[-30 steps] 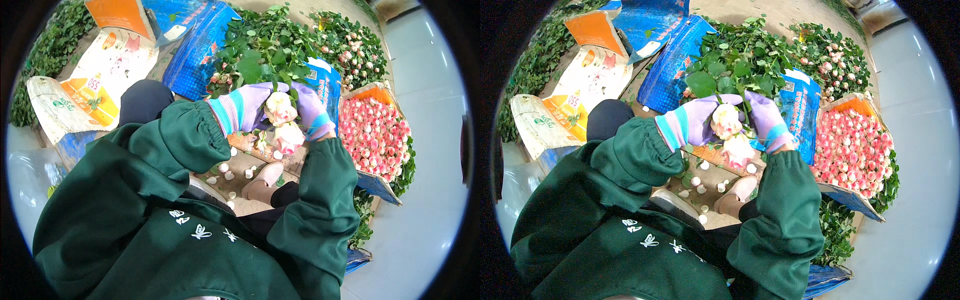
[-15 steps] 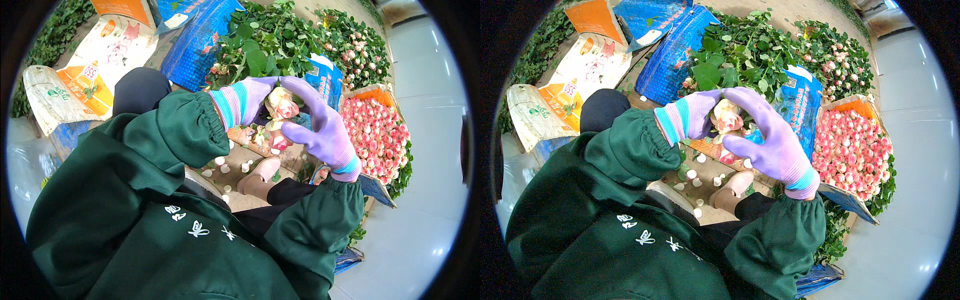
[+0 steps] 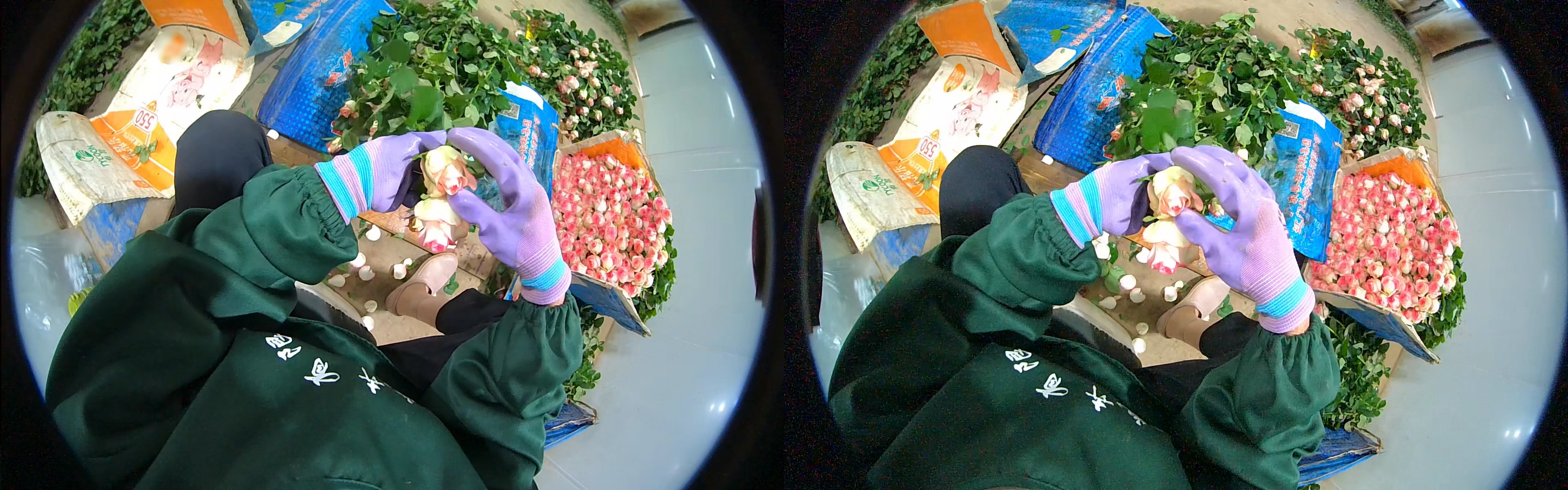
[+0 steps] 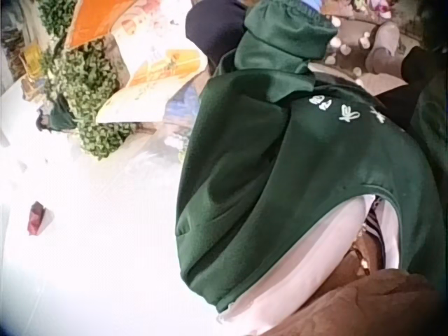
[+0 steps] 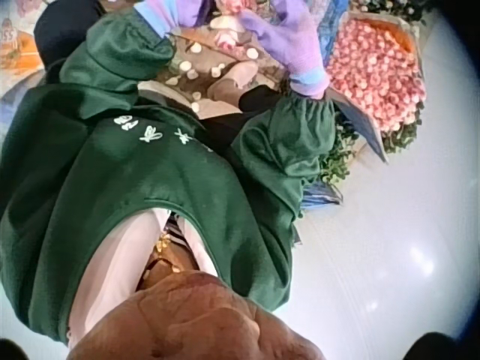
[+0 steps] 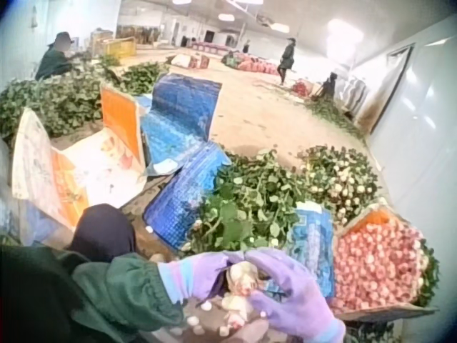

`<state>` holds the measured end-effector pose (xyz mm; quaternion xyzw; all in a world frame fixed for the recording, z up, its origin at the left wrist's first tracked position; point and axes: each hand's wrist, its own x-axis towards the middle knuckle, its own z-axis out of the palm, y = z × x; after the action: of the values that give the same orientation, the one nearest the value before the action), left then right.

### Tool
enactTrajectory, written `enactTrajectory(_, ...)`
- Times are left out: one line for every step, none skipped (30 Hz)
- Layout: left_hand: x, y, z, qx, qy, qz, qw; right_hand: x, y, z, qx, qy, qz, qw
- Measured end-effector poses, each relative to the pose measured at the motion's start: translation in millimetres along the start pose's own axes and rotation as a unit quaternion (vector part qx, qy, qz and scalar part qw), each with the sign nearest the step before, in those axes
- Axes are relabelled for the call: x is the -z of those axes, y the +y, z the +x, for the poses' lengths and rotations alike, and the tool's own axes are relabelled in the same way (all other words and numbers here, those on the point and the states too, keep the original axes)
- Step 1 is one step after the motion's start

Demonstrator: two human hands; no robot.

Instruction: The person sits on the floor and trims leaves and outer petals from rose stems by hand. They handle the roses one at a time, removing foliage and placing the trimmed stems into a cardboard box.

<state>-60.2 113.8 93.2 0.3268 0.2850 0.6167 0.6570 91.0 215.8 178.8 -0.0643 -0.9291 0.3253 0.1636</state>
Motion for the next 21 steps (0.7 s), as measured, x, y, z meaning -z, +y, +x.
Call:
enactTrajectory(-1, 2, -1, -0.023, -0.003, 0.100, 0.995, 0, 2, -1, 0.001, -0.002, -0.004, 1.000)
enactTrajectory(-3, 3, -2, -0.047, -0.007, 0.199, 0.979, -1, 3, -2, 0.001, -0.005, -0.008, 1.000)
enactTrajectory(0, 1, -1, -0.056, -0.012, 0.266, 0.962, 0, 4, -2, 0.002, -0.007, -0.012, 1.000)
enactTrajectory(4, -2, 0, -0.065, -0.015, 0.333, 0.941, 0, 1, -1, 0.008, -0.006, -0.031, 0.999)
enactTrajectory(9, -2, 3, -0.092, -0.026, 0.407, 0.908, 1, 0, -1, 0.007, -0.007, -0.021, 1.000)
enactTrajectory(13, -3, 5, -0.119, -0.037, 0.479, 0.869, 1, -2, 0, 0.005, -0.009, -0.011, 1.000)
enactTrajectory(12, -1, 6, -0.144, -0.048, 0.547, 0.823, 1, -2, 0, 0.004, -0.010, 0.000, 1.000)
enactTrajectory(7, -3, 4, -0.128, -0.036, 0.450, 0.883, 2, -3, -1, -0.020, -0.022, 0.009, 1.000)
enactTrajectory(2, -4, 2, -0.116, -0.022, 0.345, 0.931, 3, -3, -2, -0.045, -0.033, 0.017, 0.998)
enactTrajectory(3, -4, 2, -0.127, -0.037, 0.344, 0.930, 4, -4, -3, -0.068, -0.045, 0.026, 0.996)
enactTrajectory(4, -5, 3, -0.117, -0.041, 0.301, 0.946, 4, -4, -3, -0.069, -0.047, 0.027, 0.996)
enactTrajectory(5, -7, 4, -0.106, -0.043, 0.258, 0.959, 4, -4, -2, -0.070, -0.050, 0.029, 0.996)
enactTrajectory(7, -11, 4, -0.075, -0.033, 0.172, 0.982, 4, -4, -2, -0.070, -0.052, 0.030, 0.996)
enactTrajectory(8, -13, 4, -0.055, -0.028, 0.122, 0.991, 4, -4, -2, -0.072, -0.055, 0.026, 0.996)
enactTrajectory(10, -15, 4, -0.036, -0.020, 0.072, 0.997, 3, -5, -2, -0.073, -0.057, 0.021, 0.995)
enactTrajectory(11, -16, 5, -0.028, -0.022, 0.059, 0.998, 3, -4, -2, -0.077, -0.058, 0.015, 0.995)
enactTrajectory(11, -17, 6, -0.030, -0.021, 0.071, 0.997, 3, -3, -3, -0.073, -0.058, 0.014, 0.996)
enactTrajectory(11, -17, 7, -0.033, -0.019, 0.084, 0.996, 3, -1, -3, -0.068, -0.058, 0.014, 0.996)
enactTrajectory(9, -17, 6, -0.046, -0.014, 0.121, 0.992, 2, 1, -3, -0.062, -0.058, 0.014, 0.996)
enactTrajectory(8, -17, 6, -0.045, -0.010, 0.126, 0.991, 0, 4, -4, -0.053, -0.048, 0.016, 0.997)
enactTrajectory(7, -16, 5, -0.045, -0.005, 0.132, 0.990, -3, 7, -6, -0.044, -0.039, 0.017, 0.998)
